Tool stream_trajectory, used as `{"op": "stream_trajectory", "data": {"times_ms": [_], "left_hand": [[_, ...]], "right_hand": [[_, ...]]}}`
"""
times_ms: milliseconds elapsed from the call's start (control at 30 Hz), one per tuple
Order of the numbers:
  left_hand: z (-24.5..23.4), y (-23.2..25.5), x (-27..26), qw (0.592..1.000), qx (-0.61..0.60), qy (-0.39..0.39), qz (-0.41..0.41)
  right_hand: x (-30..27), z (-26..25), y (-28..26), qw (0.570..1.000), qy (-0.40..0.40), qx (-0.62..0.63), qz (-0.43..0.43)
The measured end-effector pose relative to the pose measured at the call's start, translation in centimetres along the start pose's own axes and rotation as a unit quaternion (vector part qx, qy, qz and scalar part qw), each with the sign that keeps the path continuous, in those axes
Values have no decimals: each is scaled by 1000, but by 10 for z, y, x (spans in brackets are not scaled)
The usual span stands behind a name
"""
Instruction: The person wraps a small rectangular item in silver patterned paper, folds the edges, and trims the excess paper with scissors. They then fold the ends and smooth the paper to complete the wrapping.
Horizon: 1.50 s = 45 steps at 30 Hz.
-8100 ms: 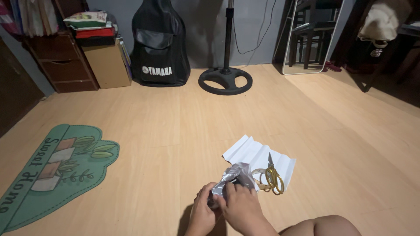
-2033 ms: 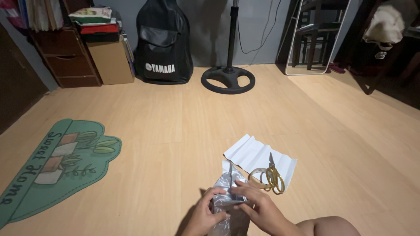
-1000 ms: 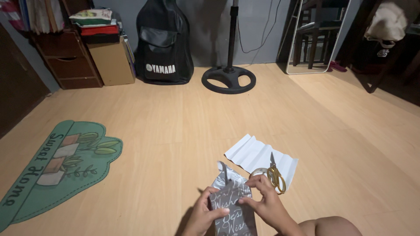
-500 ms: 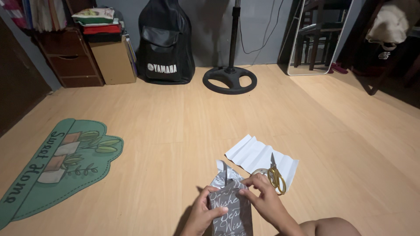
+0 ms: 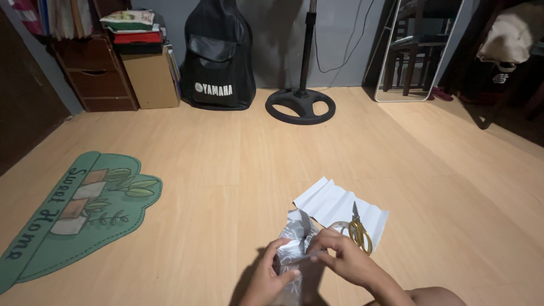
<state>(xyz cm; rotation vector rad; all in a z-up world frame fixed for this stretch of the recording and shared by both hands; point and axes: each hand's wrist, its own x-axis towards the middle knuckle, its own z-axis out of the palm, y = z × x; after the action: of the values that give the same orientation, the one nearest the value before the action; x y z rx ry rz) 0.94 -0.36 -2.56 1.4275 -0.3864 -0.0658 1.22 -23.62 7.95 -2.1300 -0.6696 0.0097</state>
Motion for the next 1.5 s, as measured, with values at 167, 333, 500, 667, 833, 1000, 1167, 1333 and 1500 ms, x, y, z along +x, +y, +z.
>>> {"op": "stream_trajectory", "data": {"times_ms": [167,333,500,667,833,1000,1167,1333,1500], "left_hand": [[-6,0,1,893,382,79,225],[-3,-8,5,851,470,57,228],[-3,-15,2,835,503,39,218],[0,-24,3,829,521,21,203],[6,-34,2,802,536,45,260],[2,-31,1,791,547,54,269],[-2,-31,3,787,562,86,240],[-3,-45,2,723,649,52,230],[0,-78,-2,662,737,-68,123]], "right_hand": [[-8,17,37,989,104,59,82],[-7,62,92,960,142,129,205],[-18,81,138,929,203,5,311],[-24,98,138,866,395,92,291],[-10,109,118,927,155,192,282],[0,95,116,889,80,303,335],[-22,93,137,883,90,338,313],[-33,102,152,925,57,208,312],[-26,99,147,861,59,318,393]]}}
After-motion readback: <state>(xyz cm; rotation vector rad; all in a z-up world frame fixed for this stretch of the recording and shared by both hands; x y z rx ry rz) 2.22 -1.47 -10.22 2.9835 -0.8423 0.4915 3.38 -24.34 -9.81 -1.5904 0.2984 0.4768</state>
